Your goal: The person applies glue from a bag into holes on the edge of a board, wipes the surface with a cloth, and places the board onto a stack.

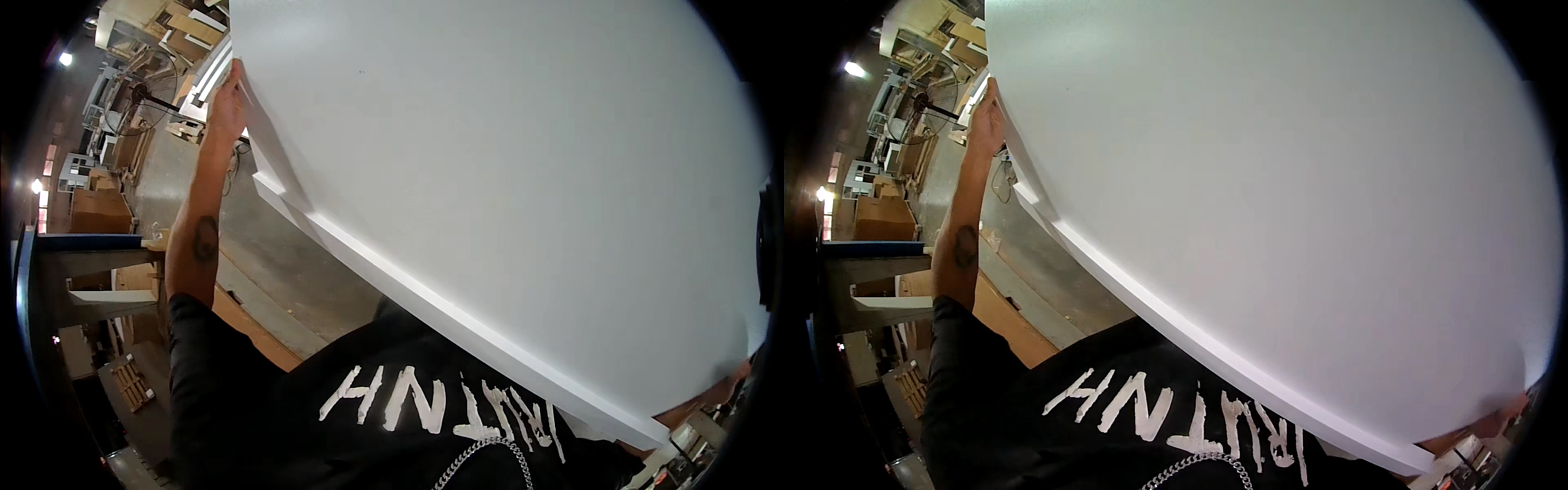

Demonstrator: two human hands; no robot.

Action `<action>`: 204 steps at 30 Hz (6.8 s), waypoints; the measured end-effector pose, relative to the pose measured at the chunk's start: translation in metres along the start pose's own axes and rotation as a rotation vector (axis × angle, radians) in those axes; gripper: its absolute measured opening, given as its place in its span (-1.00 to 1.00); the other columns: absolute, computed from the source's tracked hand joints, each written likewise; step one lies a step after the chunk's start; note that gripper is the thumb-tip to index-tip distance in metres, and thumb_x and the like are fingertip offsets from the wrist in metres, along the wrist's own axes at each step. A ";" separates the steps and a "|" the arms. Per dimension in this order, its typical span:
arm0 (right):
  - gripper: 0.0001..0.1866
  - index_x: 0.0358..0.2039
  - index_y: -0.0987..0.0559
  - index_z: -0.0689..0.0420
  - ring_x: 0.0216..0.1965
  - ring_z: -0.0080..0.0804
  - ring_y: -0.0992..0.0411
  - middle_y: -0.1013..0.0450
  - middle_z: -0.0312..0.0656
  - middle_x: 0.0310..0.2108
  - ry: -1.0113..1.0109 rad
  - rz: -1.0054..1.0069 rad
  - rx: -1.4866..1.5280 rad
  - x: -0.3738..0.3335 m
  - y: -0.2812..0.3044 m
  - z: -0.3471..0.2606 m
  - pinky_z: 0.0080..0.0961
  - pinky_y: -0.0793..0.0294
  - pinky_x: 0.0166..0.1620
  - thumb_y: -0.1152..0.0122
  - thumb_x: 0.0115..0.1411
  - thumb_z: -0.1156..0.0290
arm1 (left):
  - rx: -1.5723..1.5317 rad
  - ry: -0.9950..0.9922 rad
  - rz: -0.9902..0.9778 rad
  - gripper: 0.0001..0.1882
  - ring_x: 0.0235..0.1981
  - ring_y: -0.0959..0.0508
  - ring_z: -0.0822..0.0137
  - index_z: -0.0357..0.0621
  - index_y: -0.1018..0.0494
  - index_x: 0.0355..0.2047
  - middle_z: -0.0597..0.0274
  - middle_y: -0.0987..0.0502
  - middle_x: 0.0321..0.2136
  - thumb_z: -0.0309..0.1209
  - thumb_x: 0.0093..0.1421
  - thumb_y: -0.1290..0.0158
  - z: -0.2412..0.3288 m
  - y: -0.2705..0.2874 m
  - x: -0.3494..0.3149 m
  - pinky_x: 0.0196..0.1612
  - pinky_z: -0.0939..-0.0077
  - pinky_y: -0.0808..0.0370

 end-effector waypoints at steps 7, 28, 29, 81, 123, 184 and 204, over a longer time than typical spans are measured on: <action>-0.43 0.20 -0.23 0.27 -0.09 -0.47 -0.29 -0.35 -0.23 -0.05 -0.142 0.066 0.030 0.011 -0.032 0.005 -0.47 -0.29 0.02 -0.08 0.28 0.25 | 0.099 -0.078 0.036 -0.24 0.23 -0.22 0.07 -0.18 -0.04 0.31 0.06 -0.18 0.25 0.12 0.32 0.19 0.033 -0.015 -0.015 0.27 0.12 -0.13; -0.73 -0.07 -0.47 0.17 -0.12 -0.50 -0.39 -0.47 -0.30 -0.14 -0.040 0.444 0.528 -0.049 -0.103 0.157 -0.49 -0.34 0.03 0.04 0.37 0.27 | 0.137 -0.246 0.170 -0.58 -0.05 -0.46 0.22 -0.21 -0.43 0.01 0.16 -0.47 -0.08 -0.22 0.23 0.01 -0.023 0.142 0.073 0.03 0.31 -0.42; -0.70 -0.04 -0.46 0.19 -0.11 -0.51 -0.39 -0.47 -0.29 -0.13 -0.064 0.495 0.367 -0.054 -0.098 0.154 -0.51 -0.33 0.04 0.04 0.37 0.26 | 0.220 -0.328 0.450 -0.58 -0.06 -0.47 0.22 -0.23 -0.43 0.00 0.14 -0.48 -0.08 -0.19 0.26 0.03 0.006 0.134 0.060 0.02 0.32 -0.42; -0.77 -0.19 -0.54 0.33 -0.51 -0.63 -0.33 -0.49 -0.26 -0.44 -0.580 0.772 0.011 -0.123 -0.179 0.210 -0.71 -0.24 -0.44 -0.19 0.19 0.46 | 1.202 -0.087 -0.878 -0.43 -0.57 -0.26 0.54 -0.11 -0.50 -0.23 0.40 -0.28 -0.60 0.14 0.32 0.22 0.031 -0.337 -0.086 -0.46 0.61 -0.23; -0.85 -0.32 -0.58 0.16 -0.25 -0.03 -0.44 -0.45 -0.07 -0.32 -0.758 0.831 -1.259 -0.083 -0.238 0.201 -0.14 -0.40 -0.20 -0.08 0.13 0.44 | 1.371 -0.581 -1.199 -0.08 -0.55 -0.34 0.27 -0.32 -0.40 -0.47 0.14 -0.32 -0.59 0.45 0.12 0.40 0.060 -0.246 -0.036 -0.48 0.31 -0.18; -0.89 -0.32 -0.51 0.29 -0.33 -0.07 -0.46 -0.48 -0.01 -0.39 -0.401 0.936 -0.834 -0.030 -0.549 0.193 -0.27 -0.43 -0.27 -0.10 0.11 0.59 | 0.859 -0.584 -1.947 -0.52 -0.45 -0.51 0.24 -0.30 -0.44 -0.17 0.06 -0.52 -0.46 -0.05 0.29 0.05 0.069 -0.262 -0.069 -0.36 0.35 -0.45; -0.93 -0.35 -0.50 0.20 -0.45 -0.13 -0.45 -0.45 -0.04 -0.44 -0.349 0.556 -0.394 0.021 -0.786 0.187 -0.29 -0.41 -0.45 -0.15 0.11 0.55 | 1.065 -0.499 -1.935 -0.62 -0.51 -0.50 0.30 -0.40 -0.48 -0.23 0.11 -0.55 -0.51 -0.23 0.28 0.01 0.074 -0.261 -0.087 -0.39 0.38 -0.45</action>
Point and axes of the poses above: each hand's wrist, its own x-axis towards the middle knuckle, its own y-axis out of the back of the hand, z = x × y, the point moved 10 cm from there along x, towards the middle knuckle
